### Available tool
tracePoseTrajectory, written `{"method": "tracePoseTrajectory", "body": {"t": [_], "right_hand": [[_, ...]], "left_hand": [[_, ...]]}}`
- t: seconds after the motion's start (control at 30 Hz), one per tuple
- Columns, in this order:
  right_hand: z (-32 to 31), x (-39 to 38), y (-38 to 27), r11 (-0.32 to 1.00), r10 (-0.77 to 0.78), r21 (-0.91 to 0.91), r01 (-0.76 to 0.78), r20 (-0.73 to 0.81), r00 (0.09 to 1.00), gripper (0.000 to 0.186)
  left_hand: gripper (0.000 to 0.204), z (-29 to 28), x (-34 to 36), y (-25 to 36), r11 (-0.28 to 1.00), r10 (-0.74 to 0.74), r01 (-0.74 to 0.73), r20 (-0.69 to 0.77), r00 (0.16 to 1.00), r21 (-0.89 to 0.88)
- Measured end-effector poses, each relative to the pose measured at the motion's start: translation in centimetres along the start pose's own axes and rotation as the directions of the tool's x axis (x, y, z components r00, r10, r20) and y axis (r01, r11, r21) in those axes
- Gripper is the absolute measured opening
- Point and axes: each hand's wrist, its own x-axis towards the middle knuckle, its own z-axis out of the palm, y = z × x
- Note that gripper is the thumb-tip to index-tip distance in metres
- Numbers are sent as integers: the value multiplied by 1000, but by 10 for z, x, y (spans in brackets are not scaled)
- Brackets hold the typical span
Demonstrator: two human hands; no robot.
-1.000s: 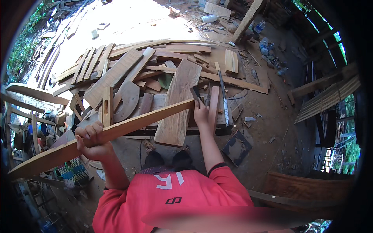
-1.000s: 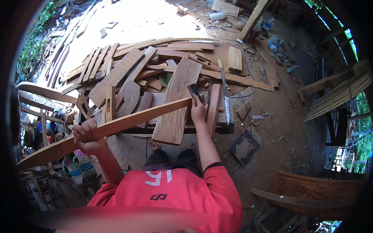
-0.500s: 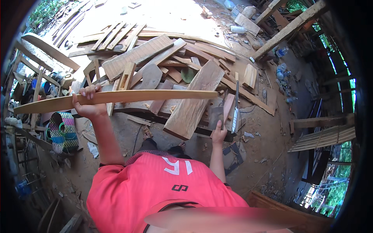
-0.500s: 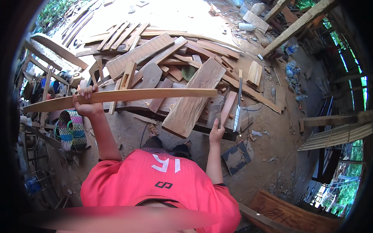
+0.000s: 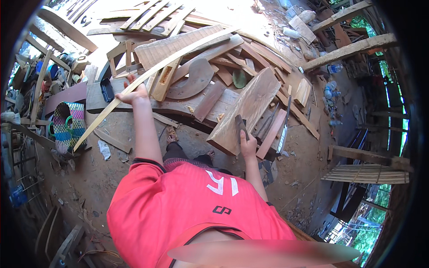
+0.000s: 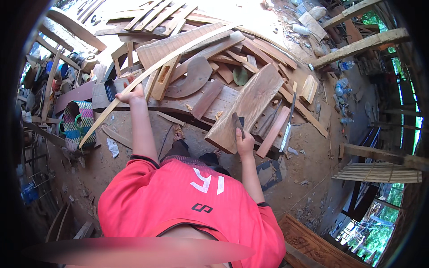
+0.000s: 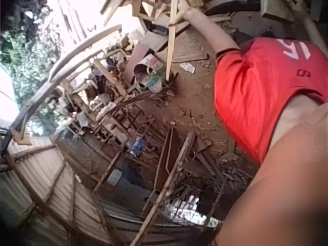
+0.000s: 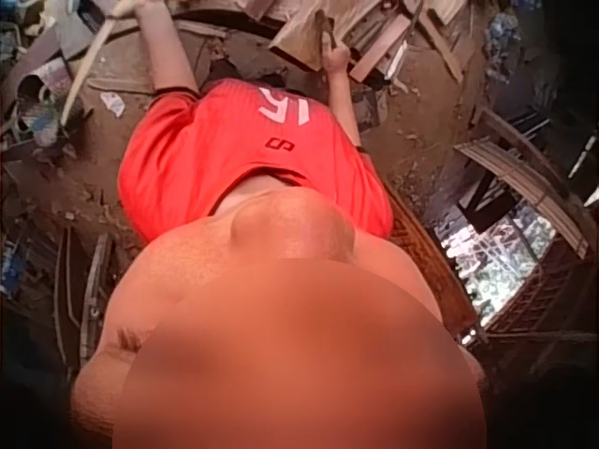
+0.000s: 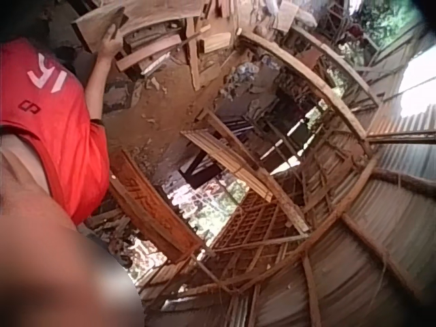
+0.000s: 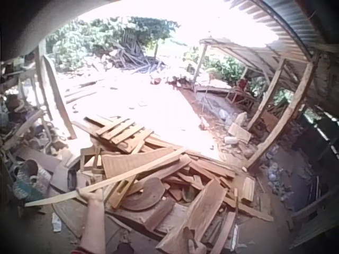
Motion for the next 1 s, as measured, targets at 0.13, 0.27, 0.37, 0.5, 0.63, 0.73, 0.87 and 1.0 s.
{"method": "tracePoseTrajectory", "body": {"t": [0.13, 0.27, 0.37, 0.5, 0.63, 0.73, 0.87, 1.0], "right_hand": [[5, -6, -4, 996, 9, -91, -5, 46, 999, 31], [16, -12, -15, 994, -35, -100, 35, 7, 999, 33], [20, -16, -15, 992, 12, -129, -12, -3, 1000, 35], [25, -17, -9, 991, 65, -114, -68, -30, 997, 35], [31, -18, -11, 994, 65, -80, -71, -79, 995, 36], [34, -19, -11, 993, 62, -95, -72, -104, 993, 37], [36, -20, -11, 991, 95, -79, -104, -110, 989, 36], [37, -22, -8, 989, 104, -95, -115, -121, 987, 36]], "left_hand": [[59, -7, 12, -37, 989, -145, 147, -68, 987, 25], [59, -8, 6, -67, 939, -329, 323, 32, 944, 120], [55, -5, 4, -85, 897, -391, 373, 34, 920, 237], [55, 3, 6, -91, 897, -414, 400, 40, 910, 186], [56, 6, 10, -86, 917, -389, 384, 25, 921, 110], [53, 7, 13, -83, 922, -381, 374, 57, 923, 103], [48, 4, 23, -79, 897, -424, 429, -63, 903, 109], [42, -11, 40, -64, 733, -563, 485, 25, 826, 477]]}}
